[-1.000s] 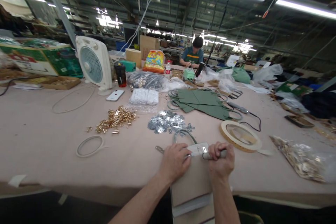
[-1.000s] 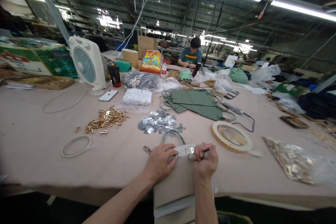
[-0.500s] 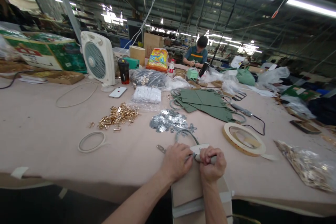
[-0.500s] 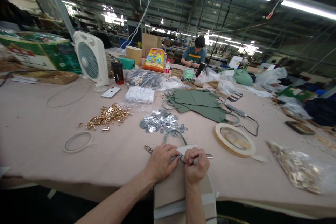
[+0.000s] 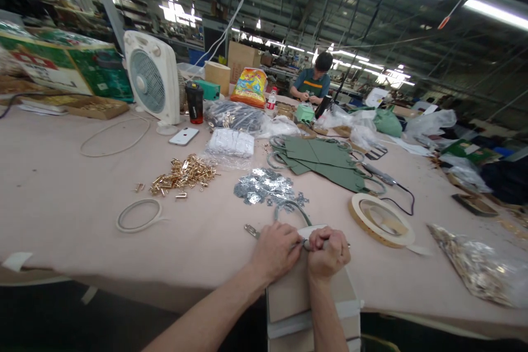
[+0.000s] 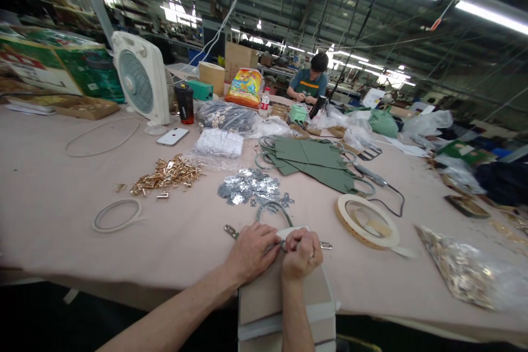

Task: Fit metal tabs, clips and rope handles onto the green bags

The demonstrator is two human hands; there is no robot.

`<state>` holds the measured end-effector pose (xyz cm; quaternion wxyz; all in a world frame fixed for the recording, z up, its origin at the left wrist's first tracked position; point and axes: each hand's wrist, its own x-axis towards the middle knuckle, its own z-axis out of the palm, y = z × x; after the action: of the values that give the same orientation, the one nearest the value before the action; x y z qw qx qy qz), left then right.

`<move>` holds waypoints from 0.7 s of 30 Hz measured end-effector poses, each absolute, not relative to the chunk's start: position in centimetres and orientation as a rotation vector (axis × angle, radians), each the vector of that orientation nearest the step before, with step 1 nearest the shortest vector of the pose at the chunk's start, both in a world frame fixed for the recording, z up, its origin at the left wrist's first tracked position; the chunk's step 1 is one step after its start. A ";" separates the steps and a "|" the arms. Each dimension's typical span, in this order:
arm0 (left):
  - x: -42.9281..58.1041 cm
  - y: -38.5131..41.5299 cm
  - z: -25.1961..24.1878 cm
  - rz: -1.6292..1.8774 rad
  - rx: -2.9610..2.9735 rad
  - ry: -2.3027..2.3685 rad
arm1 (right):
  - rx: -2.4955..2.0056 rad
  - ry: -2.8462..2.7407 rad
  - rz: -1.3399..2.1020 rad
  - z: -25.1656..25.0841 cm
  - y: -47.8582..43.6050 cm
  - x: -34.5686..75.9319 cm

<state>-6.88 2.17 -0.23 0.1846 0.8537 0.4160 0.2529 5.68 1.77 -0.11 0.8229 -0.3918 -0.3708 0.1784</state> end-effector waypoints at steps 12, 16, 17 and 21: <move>-7.1 1.9 -0.4 0.771 2.367 1.168 | -1.275 -0.998 0.253 -0.4 2.4 5.3; -7.3 1.5 -0.2 0.782 2.367 1.175 | -1.158 -0.920 0.403 0.5 2.6 6.3; -7.3 1.5 -0.2 0.775 2.380 1.179 | -1.097 -0.864 0.442 0.9 2.8 6.8; -7.3 1.3 0.0 0.764 2.398 1.196 | -0.940 -0.755 0.546 2.6 4.1 8.7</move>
<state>-7.31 1.33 -0.01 0.1766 0.8470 0.4226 0.2698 8.66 4.07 2.56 0.7889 -0.4364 -0.3507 0.2535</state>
